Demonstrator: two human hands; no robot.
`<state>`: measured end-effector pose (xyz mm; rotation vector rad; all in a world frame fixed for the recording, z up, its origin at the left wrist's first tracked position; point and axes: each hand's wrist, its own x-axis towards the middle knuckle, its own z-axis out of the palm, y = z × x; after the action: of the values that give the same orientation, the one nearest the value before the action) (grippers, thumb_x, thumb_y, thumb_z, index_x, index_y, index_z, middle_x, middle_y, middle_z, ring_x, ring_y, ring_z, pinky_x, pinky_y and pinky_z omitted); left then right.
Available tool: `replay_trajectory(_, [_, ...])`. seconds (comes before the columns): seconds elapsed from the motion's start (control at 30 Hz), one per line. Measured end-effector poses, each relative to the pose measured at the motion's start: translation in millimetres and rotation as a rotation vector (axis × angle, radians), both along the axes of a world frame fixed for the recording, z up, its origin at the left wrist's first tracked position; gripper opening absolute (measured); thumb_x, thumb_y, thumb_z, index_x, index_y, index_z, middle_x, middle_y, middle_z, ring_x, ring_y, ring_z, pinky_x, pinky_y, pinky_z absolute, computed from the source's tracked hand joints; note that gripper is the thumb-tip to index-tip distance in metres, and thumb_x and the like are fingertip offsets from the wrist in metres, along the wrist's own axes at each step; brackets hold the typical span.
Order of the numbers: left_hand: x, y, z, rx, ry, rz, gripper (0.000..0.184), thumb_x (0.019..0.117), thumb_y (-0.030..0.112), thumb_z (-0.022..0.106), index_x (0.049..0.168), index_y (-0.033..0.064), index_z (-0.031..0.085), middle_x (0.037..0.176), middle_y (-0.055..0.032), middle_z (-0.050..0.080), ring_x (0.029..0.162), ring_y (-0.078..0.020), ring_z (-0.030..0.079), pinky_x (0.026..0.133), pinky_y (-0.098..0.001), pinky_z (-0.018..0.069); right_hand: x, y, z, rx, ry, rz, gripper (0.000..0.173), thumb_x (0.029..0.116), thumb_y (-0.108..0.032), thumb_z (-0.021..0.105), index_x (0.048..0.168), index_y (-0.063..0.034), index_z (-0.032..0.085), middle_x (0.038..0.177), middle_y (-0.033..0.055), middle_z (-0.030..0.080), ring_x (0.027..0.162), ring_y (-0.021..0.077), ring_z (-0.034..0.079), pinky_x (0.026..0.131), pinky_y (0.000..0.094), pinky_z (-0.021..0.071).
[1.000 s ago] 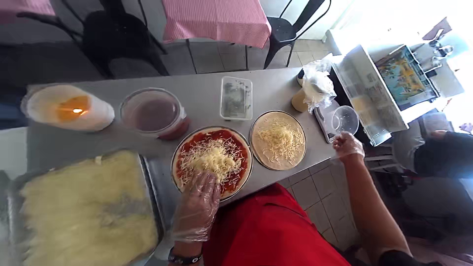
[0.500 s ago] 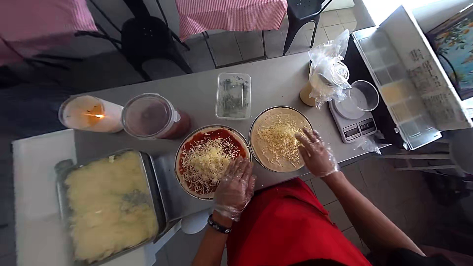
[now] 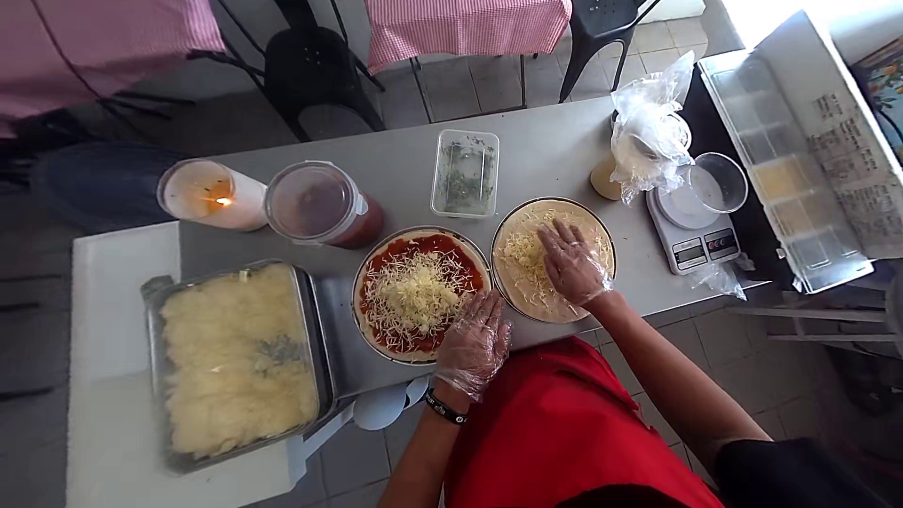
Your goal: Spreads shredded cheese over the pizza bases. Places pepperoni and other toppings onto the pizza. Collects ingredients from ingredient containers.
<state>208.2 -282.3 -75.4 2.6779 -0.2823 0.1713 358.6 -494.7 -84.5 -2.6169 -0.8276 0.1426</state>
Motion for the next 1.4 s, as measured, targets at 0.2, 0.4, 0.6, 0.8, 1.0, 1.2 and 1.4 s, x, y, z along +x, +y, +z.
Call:
replay_trajectory(0.2, [16,-6,-3,-0.011,-0.012,0.007,0.047,0.1043,0.027,0.042,0.131,-0.0002,0.069,0.138,-0.0158,0.065,0.131,-0.0333,0.06,0.113,-0.0483,0.0457,-49,-16,4,-0.006,0.064,0.353,0.043,0.103,-0.013,0.047,0.144,-0.0058,0.059,0.148,0.0132,0.058,0.143,0.0291,0.05,0.121,0.0497,0.036])
replay_trajectory(0.4, [57,-17,-12,0.007,0.144,-0.049,0.051,0.1051,0.027,0.045,0.143,-0.005,0.056,0.152,-0.0209,0.052,0.145,-0.0354,0.045,0.12,-0.0505,0.0345,-29,-25,2,-0.053,-0.012,0.089,0.051,0.1027,-0.017,0.042,0.15,0.0005,0.05,0.157,0.0182,0.047,0.15,0.032,0.04,0.124,0.0519,0.0287])
replay_trajectory(0.6, [60,-31,-12,0.02,0.104,-0.142,0.05,0.1047,0.028,0.044,0.14,-0.0042,0.059,0.148,-0.0207,0.056,0.142,-0.0361,0.048,0.119,-0.0506,0.037,-72,-62,6,-0.039,0.08,0.242,0.046,0.1036,-0.016,0.042,0.145,-0.0015,0.056,0.151,0.0162,0.055,0.144,0.0316,0.048,0.121,0.0536,0.0348])
replay_trajectory(0.8, [45,-71,-26,0.072,0.154,-0.247,0.062,0.1036,0.04,0.045,0.146,-0.0043,0.053,0.155,-0.0197,0.049,0.146,-0.0359,0.043,0.12,-0.0566,0.0307,-67,-105,10,0.038,-0.026,-0.097,0.047,0.1004,-0.014,0.043,0.143,0.0004,0.059,0.149,0.0168,0.057,0.142,0.0307,0.051,0.12,0.0511,0.0375])
replay_trajectory(1.0, [42,-113,-19,0.113,0.351,-0.317,0.068,0.1047,0.046,0.043,0.152,-0.0025,0.045,0.161,-0.0182,0.04,0.151,-0.0353,0.034,0.122,-0.0612,0.0221,-76,-115,4,0.124,0.059,-0.32,0.046,0.1023,-0.013,0.043,0.145,0.0004,0.057,0.151,0.0166,0.054,0.142,0.0316,0.051,0.118,0.0498,0.0404])
replay_trajectory(1.2, [59,-111,-16,0.193,0.303,-0.232,0.065,0.1042,0.04,0.045,0.152,-0.0036,0.045,0.161,-0.0185,0.041,0.151,-0.0345,0.035,0.122,-0.061,0.0239,-88,-99,-12,0.192,-0.01,-0.189,0.048,0.0993,-0.014,0.045,0.143,0.0013,0.058,0.149,0.02,0.056,0.142,0.0342,0.05,0.119,0.0532,0.0381])
replay_trajectory(1.4, [66,-90,-14,0.197,0.176,-0.149,0.049,0.1018,0.021,0.048,0.142,-0.0063,0.056,0.155,-0.02,0.048,0.146,-0.0358,0.044,0.12,-0.0576,0.0333,-92,-85,-27,0.136,0.04,0.11,0.048,0.1068,-0.024,0.039,0.148,-0.0047,0.054,0.155,0.012,0.052,0.147,0.0284,0.045,0.123,0.0554,0.0308])
